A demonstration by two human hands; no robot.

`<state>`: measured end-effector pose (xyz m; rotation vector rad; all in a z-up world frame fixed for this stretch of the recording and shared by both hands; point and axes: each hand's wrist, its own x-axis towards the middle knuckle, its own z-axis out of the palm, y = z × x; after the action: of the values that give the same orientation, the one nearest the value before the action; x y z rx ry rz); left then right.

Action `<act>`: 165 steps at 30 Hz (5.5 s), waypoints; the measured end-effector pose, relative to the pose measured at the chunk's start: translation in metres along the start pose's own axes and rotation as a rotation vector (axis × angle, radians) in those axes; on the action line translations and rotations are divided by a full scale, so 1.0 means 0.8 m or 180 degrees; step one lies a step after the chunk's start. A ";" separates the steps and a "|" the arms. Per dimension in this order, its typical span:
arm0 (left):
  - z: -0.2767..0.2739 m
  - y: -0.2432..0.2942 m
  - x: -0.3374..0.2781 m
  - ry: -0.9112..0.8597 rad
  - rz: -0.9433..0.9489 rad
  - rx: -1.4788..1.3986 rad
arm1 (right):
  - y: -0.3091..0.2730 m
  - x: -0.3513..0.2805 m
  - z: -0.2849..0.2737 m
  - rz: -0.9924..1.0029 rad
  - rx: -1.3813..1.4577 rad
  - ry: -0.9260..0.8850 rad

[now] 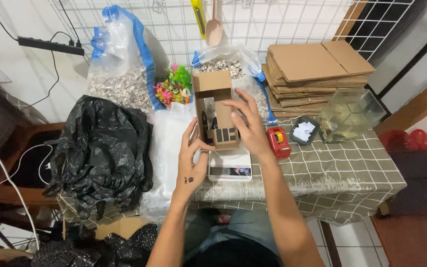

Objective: Packaging small bags of aquarium gravel into a black plastic bag and then into a cardboard box.

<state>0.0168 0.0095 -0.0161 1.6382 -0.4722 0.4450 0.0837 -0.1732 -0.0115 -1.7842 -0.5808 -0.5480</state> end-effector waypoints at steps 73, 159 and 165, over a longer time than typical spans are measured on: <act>0.007 -0.011 0.036 -0.0107 -0.0728 -0.0305 | 0.014 -0.119 0.059 0.0422 0.0605 0.0718; -0.007 -0.043 0.062 0.0223 -0.0096 0.0638 | 0.050 0.032 0.090 -0.0488 -0.2122 0.0252; -0.001 -0.015 0.059 0.0264 -0.0029 0.0662 | 0.029 0.022 0.075 -0.0603 -0.1936 0.0546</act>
<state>0.0632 0.0092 -0.0004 1.8131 -0.3657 0.5682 0.1163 -0.1194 -0.0335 -2.2283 -0.4956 -1.0852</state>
